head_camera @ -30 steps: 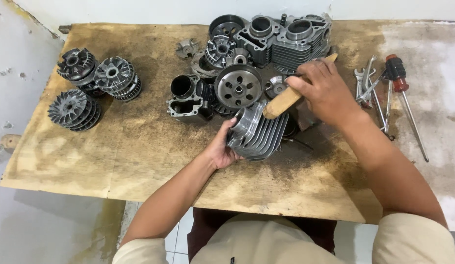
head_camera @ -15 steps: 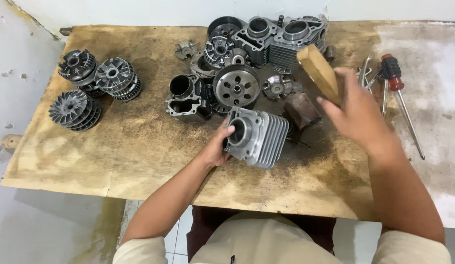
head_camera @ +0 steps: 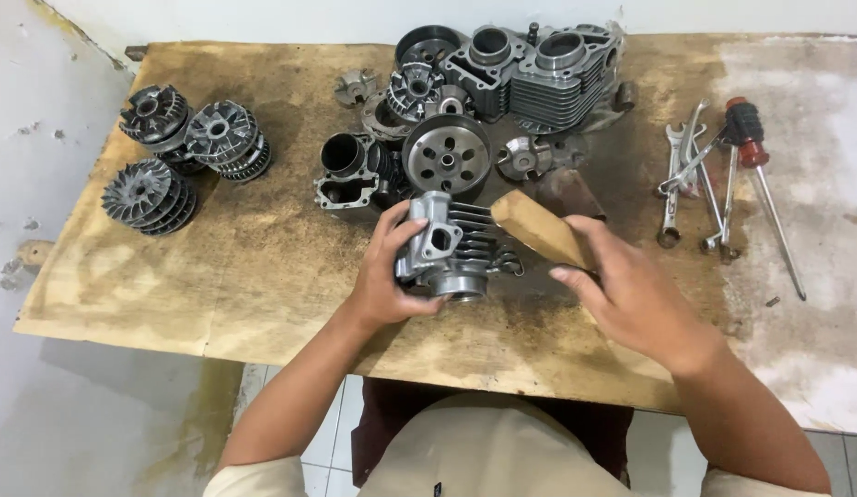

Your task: Cleaning a motorcycle engine cylinder block using a wire brush and sandpaper.

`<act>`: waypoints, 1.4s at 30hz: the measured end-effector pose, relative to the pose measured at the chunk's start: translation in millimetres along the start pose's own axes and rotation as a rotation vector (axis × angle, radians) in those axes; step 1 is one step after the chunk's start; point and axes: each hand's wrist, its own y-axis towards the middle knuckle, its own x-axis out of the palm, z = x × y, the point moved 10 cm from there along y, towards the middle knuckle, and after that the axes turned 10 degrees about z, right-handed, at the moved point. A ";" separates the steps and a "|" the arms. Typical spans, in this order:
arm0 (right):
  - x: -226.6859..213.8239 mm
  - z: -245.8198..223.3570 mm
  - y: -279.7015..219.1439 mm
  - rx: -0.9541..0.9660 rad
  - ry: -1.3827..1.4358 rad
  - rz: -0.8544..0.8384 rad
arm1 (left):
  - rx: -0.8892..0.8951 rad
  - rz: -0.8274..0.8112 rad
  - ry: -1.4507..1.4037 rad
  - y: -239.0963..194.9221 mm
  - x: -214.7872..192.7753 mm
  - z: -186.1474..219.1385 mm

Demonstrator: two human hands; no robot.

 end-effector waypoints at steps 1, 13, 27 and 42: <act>3.9 -0.4 1.0 0.001 0.004 -0.002 | -0.003 -0.002 0.003 -2.1 -2.0 0.2; 27.6 -31.8 26.5 -0.286 0.050 0.113 | 0.064 -0.049 0.154 -12.0 -0.2 -1.9; 52.1 21.4 29.1 -0.208 -0.051 -0.053 | -0.048 -0.024 0.081 -17.4 -5.9 -21.2; 42.6 39.7 25.9 -0.194 -0.219 -0.101 | -0.134 -0.055 0.074 -16.5 -4.2 -20.2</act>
